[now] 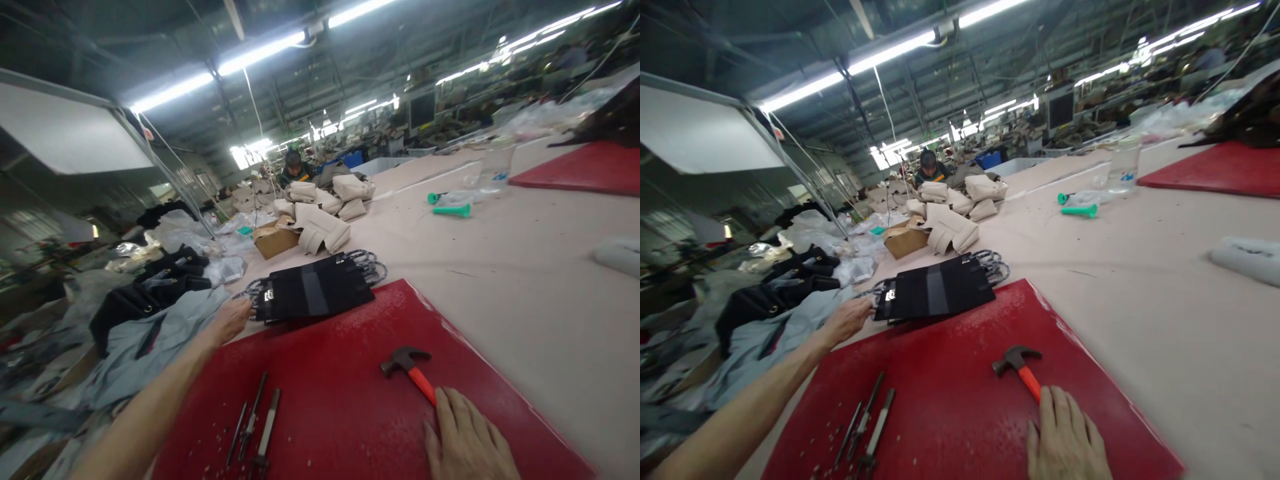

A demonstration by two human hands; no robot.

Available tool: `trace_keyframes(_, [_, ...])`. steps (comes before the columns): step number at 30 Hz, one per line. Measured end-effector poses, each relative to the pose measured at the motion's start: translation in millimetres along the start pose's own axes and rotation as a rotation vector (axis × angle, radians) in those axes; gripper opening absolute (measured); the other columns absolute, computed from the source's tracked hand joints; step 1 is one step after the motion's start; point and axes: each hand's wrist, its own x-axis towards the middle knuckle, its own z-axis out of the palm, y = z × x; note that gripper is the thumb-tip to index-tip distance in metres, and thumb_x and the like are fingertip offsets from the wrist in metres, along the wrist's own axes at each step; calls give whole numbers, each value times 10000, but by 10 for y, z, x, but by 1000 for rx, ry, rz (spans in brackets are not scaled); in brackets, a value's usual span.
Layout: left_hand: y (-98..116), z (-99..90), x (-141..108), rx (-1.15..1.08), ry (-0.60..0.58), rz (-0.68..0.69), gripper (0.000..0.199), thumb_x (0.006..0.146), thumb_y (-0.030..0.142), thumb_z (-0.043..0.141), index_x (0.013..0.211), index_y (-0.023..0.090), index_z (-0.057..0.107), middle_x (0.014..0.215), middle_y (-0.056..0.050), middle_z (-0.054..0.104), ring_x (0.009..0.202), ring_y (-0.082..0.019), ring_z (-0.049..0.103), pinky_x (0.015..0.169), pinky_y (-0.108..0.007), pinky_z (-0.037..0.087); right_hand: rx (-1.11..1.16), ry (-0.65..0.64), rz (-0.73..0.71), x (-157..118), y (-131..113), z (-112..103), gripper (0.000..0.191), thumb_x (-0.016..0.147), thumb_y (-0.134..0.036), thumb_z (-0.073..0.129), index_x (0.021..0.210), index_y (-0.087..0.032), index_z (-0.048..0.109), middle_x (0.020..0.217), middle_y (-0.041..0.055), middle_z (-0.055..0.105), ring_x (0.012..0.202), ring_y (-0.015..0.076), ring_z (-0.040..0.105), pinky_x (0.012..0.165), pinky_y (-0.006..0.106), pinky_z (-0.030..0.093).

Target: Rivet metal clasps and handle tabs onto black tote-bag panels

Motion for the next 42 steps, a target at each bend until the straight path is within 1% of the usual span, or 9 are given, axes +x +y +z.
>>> trace_keyframes(3, [-84, -135, -531, 41, 5, -26, 207, 967, 295, 487, 816, 209, 598, 872, -92, 688, 878, -270, 646, 846, -365, 448, 2, -7, 3, 69, -44, -118, 394, 945, -298, 540, 1269, -77, 580, 1280, 230, 647, 1134, 351, 615, 947, 477, 462])
trace_keyframes(6, [170, -239, -1061, 7, 3, -81, 205, 954, 331, 519, 821, 214, 623, 865, -87, 704, 852, -280, 660, 831, -377, 459, -2, -36, -2, 130, -82, -222, 380, 972, -266, 509, 1271, -38, 566, 1266, 241, 638, 1125, 349, 604, 924, 461, 453])
trace_keyframes(9, [768, -376, -1456, -116, -7, -105, 176, 945, 329, 541, 883, 211, 656, 897, -90, 714, 874, -282, 669, 813, -367, 474, -6, -70, 10, 172, -122, -311, 386, 990, -258, 476, 1281, -13, 545, 1253, 246, 626, 1128, 349, 587, 917, 448, 435])
trace_keyframes(15, [2312, -597, -1910, -484, -181, 24, 286, 937, 228, 534, 1207, 240, 630, 1100, -85, 710, 976, -273, 679, 868, -368, 513, 14, -123, 20, 191, -175, -360, 416, 999, -316, 472, 1294, -26, 516, 1250, 224, 610, 1067, 327, 586, 850, 411, 424])
trace_keyframes(19, [3116, -407, -2179, -543, -384, -105, 330, 916, 89, 439, 1167, 192, 626, 1101, -102, 677, 912, -256, 697, 802, -355, 548, 4, -133, 30, 181, -178, -342, 425, 995, -333, 481, 1291, -29, 505, 1249, 218, 605, 1083, 331, 578, 862, 414, 429])
trace_keyframes(22, [3481, -189, -2352, -596, -432, -221, 482, 863, 1, 418, 1278, 186, 577, 1161, -113, 658, 978, -264, 700, 872, -381, 557, -11, -142, 32, 184, -182, -348, 418, 995, -331, 477, 1290, -36, 502, 1243, 212, 609, 1070, 336, 578, 852, 420, 436])
trace_keyframes(28, [3728, -186, -2308, -704, -409, -258, 445, 848, 7, 445, 1248, 164, 560, 1173, -127, 636, 1005, -285, 692, 886, -401, 564, -41, -154, 5, 176, -199, -350, 408, 1002, -341, 449, 1273, -41, 505, 1230, 221, 611, 1044, 349, 579, 826, 432, 433])
trace_keyframes(33, [3785, -280, -2189, -783, -376, -163, 360, 865, 90, 493, 1217, 138, 554, 1159, -153, 623, 974, -304, 687, 862, -422, 580, -42, -163, -28, 187, -157, -338, 390, 1005, -347, 428, 1248, -53, 513, 1222, 226, 614, 1013, 352, 590, 773, 428, 429])
trace_keyframes(42, [3867, -192, -2298, -803, -346, -27, 333, 859, 133, 511, 1190, 121, 551, 1178, -183, 591, 960, -317, 692, 839, -460, 612, 40, -214, -26, 274, -88, -295, 369, 966, -329, 435, 1199, -67, 553, 1211, 239, 618, 995, 366, 600, 754, 449, 462])
